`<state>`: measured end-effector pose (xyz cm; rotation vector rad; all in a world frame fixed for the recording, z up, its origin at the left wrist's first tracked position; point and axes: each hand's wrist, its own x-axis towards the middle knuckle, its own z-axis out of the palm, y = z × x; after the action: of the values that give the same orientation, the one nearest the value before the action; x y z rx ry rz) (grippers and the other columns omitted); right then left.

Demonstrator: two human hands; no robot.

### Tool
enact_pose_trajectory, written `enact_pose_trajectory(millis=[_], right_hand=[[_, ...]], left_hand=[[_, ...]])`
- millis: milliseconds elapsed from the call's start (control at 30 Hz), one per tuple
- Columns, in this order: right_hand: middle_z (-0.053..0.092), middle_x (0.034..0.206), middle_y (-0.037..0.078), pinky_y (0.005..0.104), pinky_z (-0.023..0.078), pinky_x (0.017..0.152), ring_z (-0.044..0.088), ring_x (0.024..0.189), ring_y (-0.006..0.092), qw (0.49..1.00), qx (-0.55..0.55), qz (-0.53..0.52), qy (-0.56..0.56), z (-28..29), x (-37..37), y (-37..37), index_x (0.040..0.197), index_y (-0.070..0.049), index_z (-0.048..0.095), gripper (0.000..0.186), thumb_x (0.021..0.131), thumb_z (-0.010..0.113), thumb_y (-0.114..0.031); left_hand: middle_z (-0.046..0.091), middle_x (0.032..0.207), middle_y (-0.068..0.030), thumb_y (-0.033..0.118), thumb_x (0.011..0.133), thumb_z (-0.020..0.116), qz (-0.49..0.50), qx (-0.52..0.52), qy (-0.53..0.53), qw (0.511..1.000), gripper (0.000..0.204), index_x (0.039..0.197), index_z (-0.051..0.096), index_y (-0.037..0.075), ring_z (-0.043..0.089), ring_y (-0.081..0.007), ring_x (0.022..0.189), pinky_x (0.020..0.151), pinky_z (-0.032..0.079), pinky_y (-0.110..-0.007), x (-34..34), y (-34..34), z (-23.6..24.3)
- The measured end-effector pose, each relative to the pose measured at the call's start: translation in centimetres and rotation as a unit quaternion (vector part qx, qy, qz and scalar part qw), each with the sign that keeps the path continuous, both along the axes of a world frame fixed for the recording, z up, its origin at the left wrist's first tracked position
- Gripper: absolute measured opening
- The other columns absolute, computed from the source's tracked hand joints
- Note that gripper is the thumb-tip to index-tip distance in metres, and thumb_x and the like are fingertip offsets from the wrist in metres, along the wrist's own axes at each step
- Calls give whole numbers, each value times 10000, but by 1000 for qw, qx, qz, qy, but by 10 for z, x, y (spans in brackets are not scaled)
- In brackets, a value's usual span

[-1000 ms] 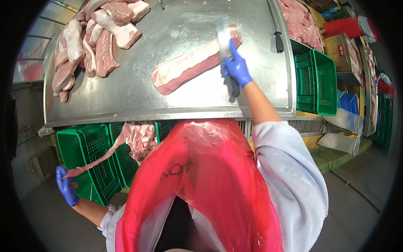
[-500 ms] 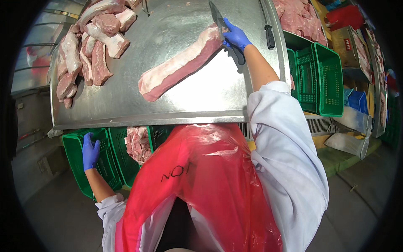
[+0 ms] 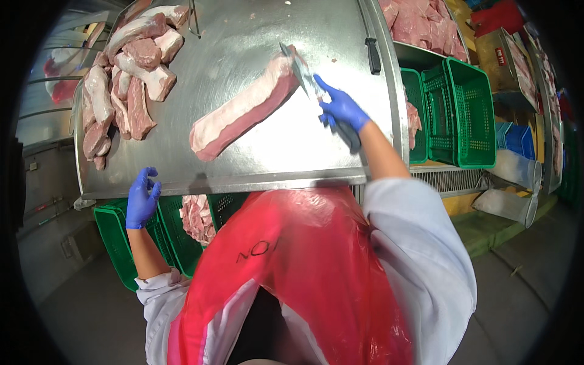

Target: The person trims fat and sinew from large cuts of pork using a knife on a stainless steel table. They repeatedly slice off layers of fat and place the trimmed pieces into a green crate while continuing to work on the main cut.

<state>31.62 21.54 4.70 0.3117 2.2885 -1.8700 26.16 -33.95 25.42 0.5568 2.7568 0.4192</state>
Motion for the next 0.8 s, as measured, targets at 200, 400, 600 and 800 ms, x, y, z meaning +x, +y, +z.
enact_pose_trajectory(millis=[200, 400, 600, 800], right_hand=[[680, 831, 80, 262, 542, 565, 637, 617, 105, 991, -88, 7, -102, 21, 30, 1, 1627, -290, 301, 734, 978, 523, -32], [684, 837, 42, 315, 570, 676, 631, 656, 142, 994, -14, 50, -94, 14, 189, 20, 1633, -263, 297, 773, 955, 635, -110], [635, 818, 20, 238, 511, 517, 589, 587, 87, 985, -85, -147, 31, 23, 142, 66, 1650, -252, 233, 767, 988, 571, -62], [645, 834, 49, 249, 528, 519, 609, 592, 95, 977, -116, -179, 25, 3, 75, 48, 1644, -293, 244, 764, 986, 536, -40]], left_hand=[[673, 993, -130, 86, 918, 667, -84, 61, 61, 993, 310, 1206, 600, -8, 626, -216, 780, 754, 526, -362, -47, 116, -17], [671, 931, -204, 261, 894, 712, -100, 177, 99, 974, 314, 1072, 627, 16, 681, -368, 808, 742, 547, -431, -68, 233, -83], [719, 1002, -231, 414, 860, 694, -63, 49, 133, 988, 433, 1022, 677, 13, 709, -414, 910, 812, 565, -469, -79, 409, -157], [727, 955, -266, 256, 843, 634, 75, 50, 78, 993, 298, 941, 714, -14, 718, -433, 910, 844, 566, -484, -115, 402, -185]])
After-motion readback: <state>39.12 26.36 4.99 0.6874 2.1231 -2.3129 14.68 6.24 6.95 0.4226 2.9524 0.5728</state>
